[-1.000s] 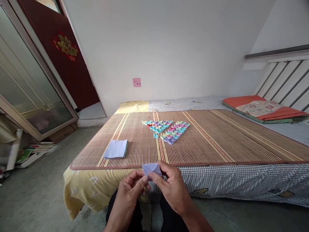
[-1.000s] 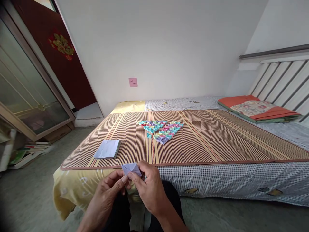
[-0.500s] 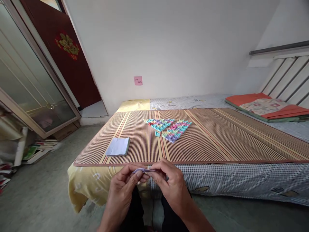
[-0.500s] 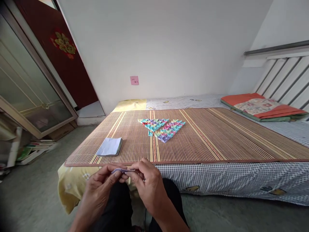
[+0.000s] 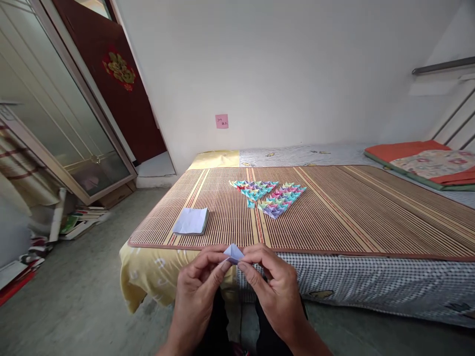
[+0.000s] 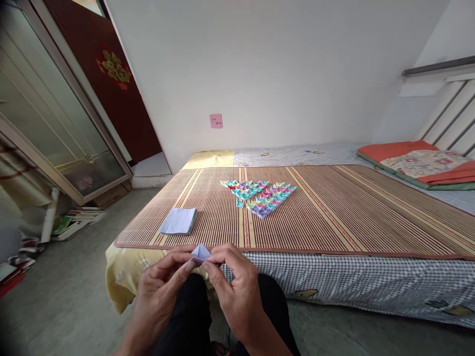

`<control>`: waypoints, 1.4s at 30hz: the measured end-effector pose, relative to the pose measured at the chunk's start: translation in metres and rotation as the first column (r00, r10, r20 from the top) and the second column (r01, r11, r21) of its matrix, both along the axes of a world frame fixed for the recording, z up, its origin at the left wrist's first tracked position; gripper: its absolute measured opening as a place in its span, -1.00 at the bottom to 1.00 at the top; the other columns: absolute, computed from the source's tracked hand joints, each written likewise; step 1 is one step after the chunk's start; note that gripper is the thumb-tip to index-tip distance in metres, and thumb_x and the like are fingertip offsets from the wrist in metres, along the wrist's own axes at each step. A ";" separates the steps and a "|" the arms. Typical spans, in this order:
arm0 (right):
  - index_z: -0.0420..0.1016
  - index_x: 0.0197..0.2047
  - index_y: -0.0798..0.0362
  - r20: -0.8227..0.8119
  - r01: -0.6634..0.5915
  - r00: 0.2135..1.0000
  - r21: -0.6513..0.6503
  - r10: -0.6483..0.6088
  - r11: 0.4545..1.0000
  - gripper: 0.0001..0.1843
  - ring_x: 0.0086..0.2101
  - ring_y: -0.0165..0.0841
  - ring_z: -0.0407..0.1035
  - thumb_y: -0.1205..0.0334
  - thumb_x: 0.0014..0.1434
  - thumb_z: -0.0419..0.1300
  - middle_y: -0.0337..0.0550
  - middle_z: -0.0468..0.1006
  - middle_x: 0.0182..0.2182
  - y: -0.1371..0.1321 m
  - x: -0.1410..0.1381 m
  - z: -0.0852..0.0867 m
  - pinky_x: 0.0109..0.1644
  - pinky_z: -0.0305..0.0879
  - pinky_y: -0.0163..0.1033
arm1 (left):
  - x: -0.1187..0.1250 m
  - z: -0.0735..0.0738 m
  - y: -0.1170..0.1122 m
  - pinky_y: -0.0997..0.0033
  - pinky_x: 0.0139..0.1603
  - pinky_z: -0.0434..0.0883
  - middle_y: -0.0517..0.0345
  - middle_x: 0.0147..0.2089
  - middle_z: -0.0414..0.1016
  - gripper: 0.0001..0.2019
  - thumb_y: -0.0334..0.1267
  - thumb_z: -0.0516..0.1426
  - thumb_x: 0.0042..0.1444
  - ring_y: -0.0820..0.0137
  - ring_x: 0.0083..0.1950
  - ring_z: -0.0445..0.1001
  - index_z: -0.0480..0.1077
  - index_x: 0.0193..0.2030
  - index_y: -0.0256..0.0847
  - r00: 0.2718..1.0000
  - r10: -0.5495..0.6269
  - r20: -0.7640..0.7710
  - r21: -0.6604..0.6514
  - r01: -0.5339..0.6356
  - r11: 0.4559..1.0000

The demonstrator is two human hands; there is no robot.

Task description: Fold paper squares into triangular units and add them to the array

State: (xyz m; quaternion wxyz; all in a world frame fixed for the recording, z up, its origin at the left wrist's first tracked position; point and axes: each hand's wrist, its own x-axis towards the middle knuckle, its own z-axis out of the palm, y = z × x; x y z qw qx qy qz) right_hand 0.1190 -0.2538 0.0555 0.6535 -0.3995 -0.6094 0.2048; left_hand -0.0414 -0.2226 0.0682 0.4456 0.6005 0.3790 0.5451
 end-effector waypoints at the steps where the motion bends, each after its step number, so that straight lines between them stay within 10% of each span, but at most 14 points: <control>1: 0.56 -0.25 -0.01 0.000 0.002 1.000 -0.001 -0.002 1.000 -0.87 -0.18 -0.34 0.57 0.37 0.36 0.26 -0.21 0.61 -0.27 0.000 -0.001 -0.001 -0.08 0.46 -0.30 | 0.001 0.001 -0.001 0.41 -0.05 0.57 0.00 -0.11 0.71 -0.86 -0.14 0.37 0.17 0.24 -0.09 0.66 0.70 -0.30 -0.14 1.000 0.010 -0.005 0.004 -0.010 1.000; 28: 0.42 -0.33 0.00 -0.003 0.108 0.994 -0.053 -0.109 0.993 -0.85 -0.38 -0.36 0.47 0.35 0.31 0.17 -0.21 0.54 -0.40 -0.005 -0.014 -0.002 -0.29 0.40 -0.29 | 0.011 -0.004 -0.016 0.46 -0.28 0.55 0.12 -0.39 0.65 -0.82 -0.14 0.42 0.09 0.34 -0.35 0.58 0.61 -0.38 -0.19 0.987 0.157 0.018 -0.062 -0.156 0.986; 34: 0.31 -0.38 -0.02 0.095 0.025 0.995 -0.134 -0.012 0.991 -0.81 -0.40 -0.37 0.38 0.33 0.28 0.15 -0.26 0.44 -0.44 -0.006 -0.004 0.001 -0.30 0.34 -0.28 | 0.007 0.004 -0.009 0.49 -0.26 0.50 0.18 -0.36 0.60 -0.69 -0.13 0.43 0.07 0.38 -0.31 0.54 0.63 -0.06 -0.18 0.996 -0.049 0.076 -0.187 0.062 0.980; 42: 0.43 -0.25 -0.01 0.113 -0.101 0.984 -0.296 0.140 0.950 -0.92 -0.39 -0.39 0.39 0.37 0.21 0.18 -0.29 0.48 -0.40 -0.008 0.009 0.006 -0.30 0.33 -0.32 | 0.001 0.006 -0.007 0.44 -0.31 0.42 0.06 -0.40 0.63 -0.75 -0.07 0.40 0.09 0.33 -0.35 0.51 0.63 -0.35 -0.24 0.988 -0.152 -0.029 -0.232 0.141 0.962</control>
